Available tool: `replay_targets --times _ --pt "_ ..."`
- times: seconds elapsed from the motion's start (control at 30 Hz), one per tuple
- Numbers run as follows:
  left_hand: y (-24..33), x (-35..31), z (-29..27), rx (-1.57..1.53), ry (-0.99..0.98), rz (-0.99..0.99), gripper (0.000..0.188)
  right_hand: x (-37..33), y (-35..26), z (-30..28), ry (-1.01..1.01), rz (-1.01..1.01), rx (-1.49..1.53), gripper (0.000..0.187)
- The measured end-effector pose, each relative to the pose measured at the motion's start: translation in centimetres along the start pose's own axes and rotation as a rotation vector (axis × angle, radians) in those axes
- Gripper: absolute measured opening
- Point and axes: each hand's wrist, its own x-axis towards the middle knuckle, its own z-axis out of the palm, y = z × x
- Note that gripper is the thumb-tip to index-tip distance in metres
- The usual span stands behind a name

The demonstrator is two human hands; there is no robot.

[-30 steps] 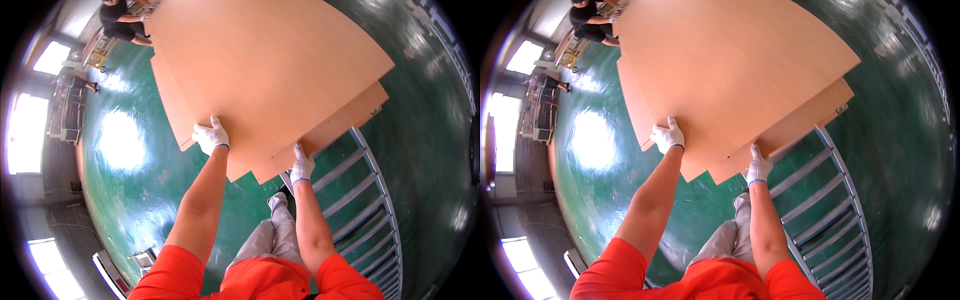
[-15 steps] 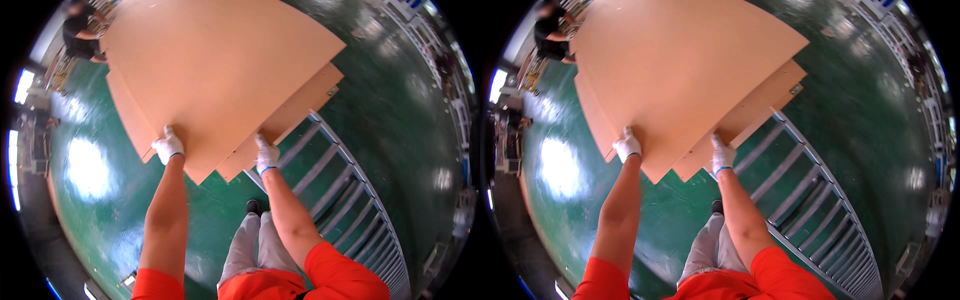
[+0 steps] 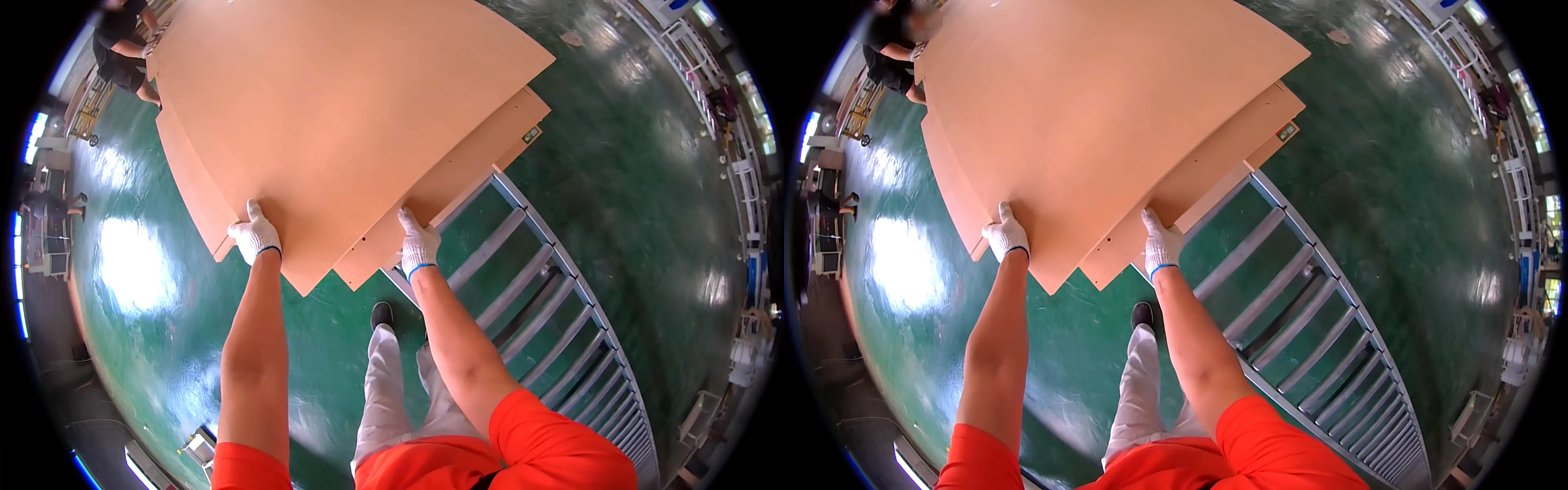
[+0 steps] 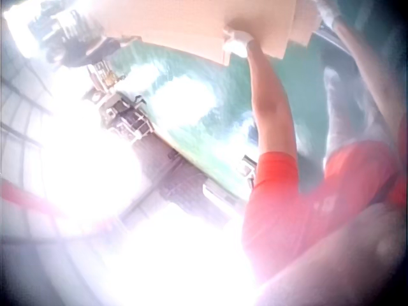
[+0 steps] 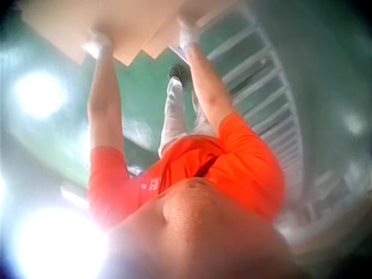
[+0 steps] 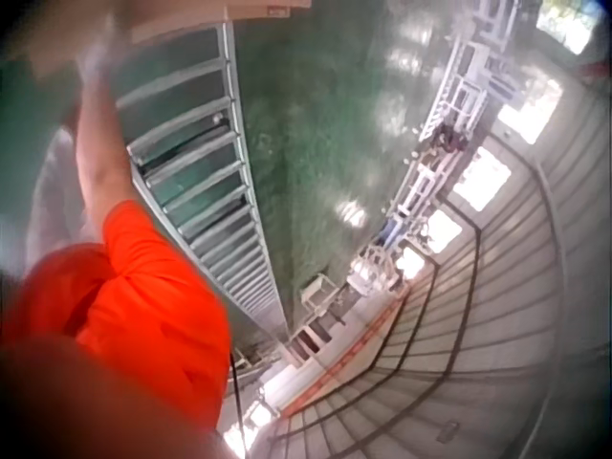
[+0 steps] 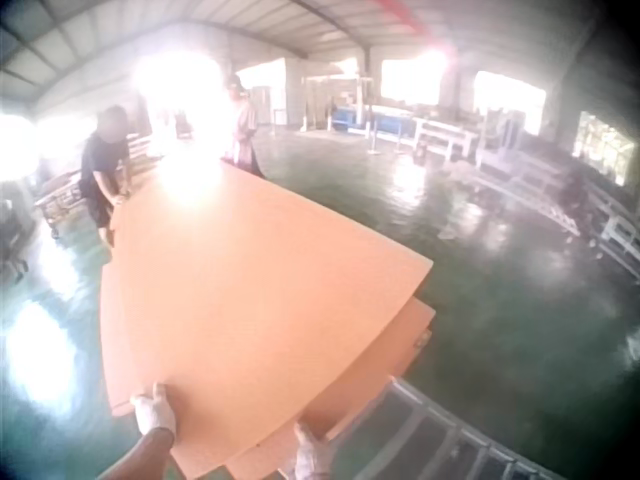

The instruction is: The person wraps a white strap around a stack of wooden panels and secures it using a strapping machine, then moves the panels onto a workbench and later assists several others in lifting a very large wooden board onto a roller conveyor.

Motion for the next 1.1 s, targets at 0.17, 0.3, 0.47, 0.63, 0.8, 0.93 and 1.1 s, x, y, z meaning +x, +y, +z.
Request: replay_targets --times 0.17,0.3,0.47,0.63,0.8,0.93,1.1 --pt "-1.2 -3.0 -0.2 0.049 0.038 0.003 0.072 -2.0 -1.1 -2.8 -0.002 0.03 0.049 0.054" --pt "-2.1 -5.2 -0.8 0.033 0.032 -0.001 0.072 -3.4 -2.0 -4.8 0.016 0.041 0.01 0.056" --pt "-3.1 -9.1 -0.6 0.036 0.036 -0.008 0.072 -3.4 -1.8 -8.9 0.023 0.026 0.017 0.058" --pt "-4.6 -12.0 -1.0 0.03 0.006 -0.014 0.073 -4.2 -1.5 -12.3 0.003 -0.02 0.031 0.058" --pt "-5.4 -15.5 -1.5 0.058 0.001 -0.02 0.074 -4.7 -1.4 -15.4 0.022 -0.004 0.026 0.06" --pt "-5.9 -18.3 -2.0 0.062 -0.02 -0.026 0.075 -4.8 -1.3 -18.0 0.029 -0.016 0.026 0.062" --pt "-7.8 -21.9 -1.8 0.046 0.011 -0.002 0.075 -5.0 -1.4 -21.3 -0.01 -0.004 0.015 0.064"
